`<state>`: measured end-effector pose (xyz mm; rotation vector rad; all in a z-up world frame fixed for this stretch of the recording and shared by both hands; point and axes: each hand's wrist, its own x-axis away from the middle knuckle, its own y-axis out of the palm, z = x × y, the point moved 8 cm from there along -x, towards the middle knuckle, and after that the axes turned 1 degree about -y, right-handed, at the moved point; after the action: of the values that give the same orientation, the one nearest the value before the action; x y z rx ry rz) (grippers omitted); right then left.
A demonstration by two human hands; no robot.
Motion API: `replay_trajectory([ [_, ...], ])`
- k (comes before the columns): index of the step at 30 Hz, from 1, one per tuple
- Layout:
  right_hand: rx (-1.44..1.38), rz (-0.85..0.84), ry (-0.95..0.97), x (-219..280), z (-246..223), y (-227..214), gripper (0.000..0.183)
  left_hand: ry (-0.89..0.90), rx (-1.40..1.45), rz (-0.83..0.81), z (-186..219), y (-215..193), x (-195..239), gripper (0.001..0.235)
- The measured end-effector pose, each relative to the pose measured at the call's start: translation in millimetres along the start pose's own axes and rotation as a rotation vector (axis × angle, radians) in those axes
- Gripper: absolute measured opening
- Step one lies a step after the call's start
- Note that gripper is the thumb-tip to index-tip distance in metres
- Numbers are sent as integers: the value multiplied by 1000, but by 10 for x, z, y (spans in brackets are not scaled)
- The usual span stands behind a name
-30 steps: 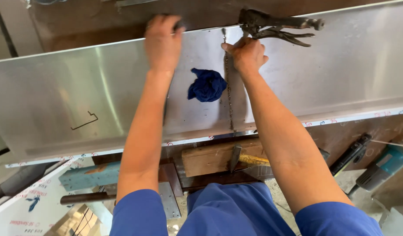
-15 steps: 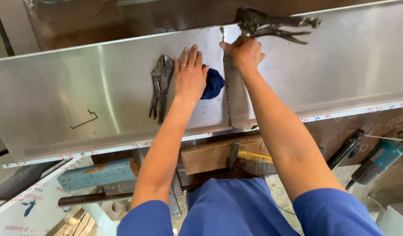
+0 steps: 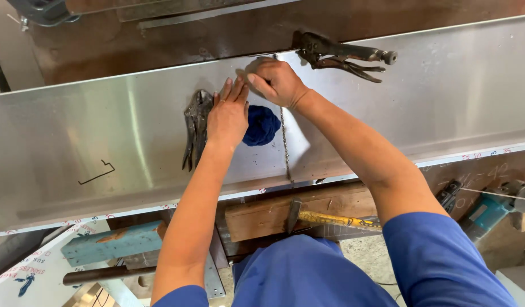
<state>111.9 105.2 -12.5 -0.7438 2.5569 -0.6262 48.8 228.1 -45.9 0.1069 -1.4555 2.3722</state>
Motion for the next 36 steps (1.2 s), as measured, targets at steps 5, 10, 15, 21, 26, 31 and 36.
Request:
replay_trajectory([
  [5, -59, -12, 186, 51, 347, 133, 40, -28, 8, -23, -75, 12, -24, 46],
  [10, 131, -1, 241, 347, -146, -49, 39, 48, 111, -20, -82, -113, 17, 46],
  [15, 214, -332, 544, 1344, -1085, -315, 35, 93, 191, 152, -151, -513, 636, 37],
  [21, 341, -539, 694, 2836, -1562, -57, 38, -79, 151, 357, -312, -1172, 2015, 28],
  [26, 399, -503, 747, 3345, -1735, 307, 51, -398, 30, 463, -591, -1218, 3431, 34],
  [31, 559, -208, 585, 3034, -2192, 398, 36, -723, -142, 479, -504, -1005, 4519, 74],
  [36, 143, -368, 574, 2652, -2312, 1197, 42, -962, 303, 359, -1370, 227, 5120, 74],
])
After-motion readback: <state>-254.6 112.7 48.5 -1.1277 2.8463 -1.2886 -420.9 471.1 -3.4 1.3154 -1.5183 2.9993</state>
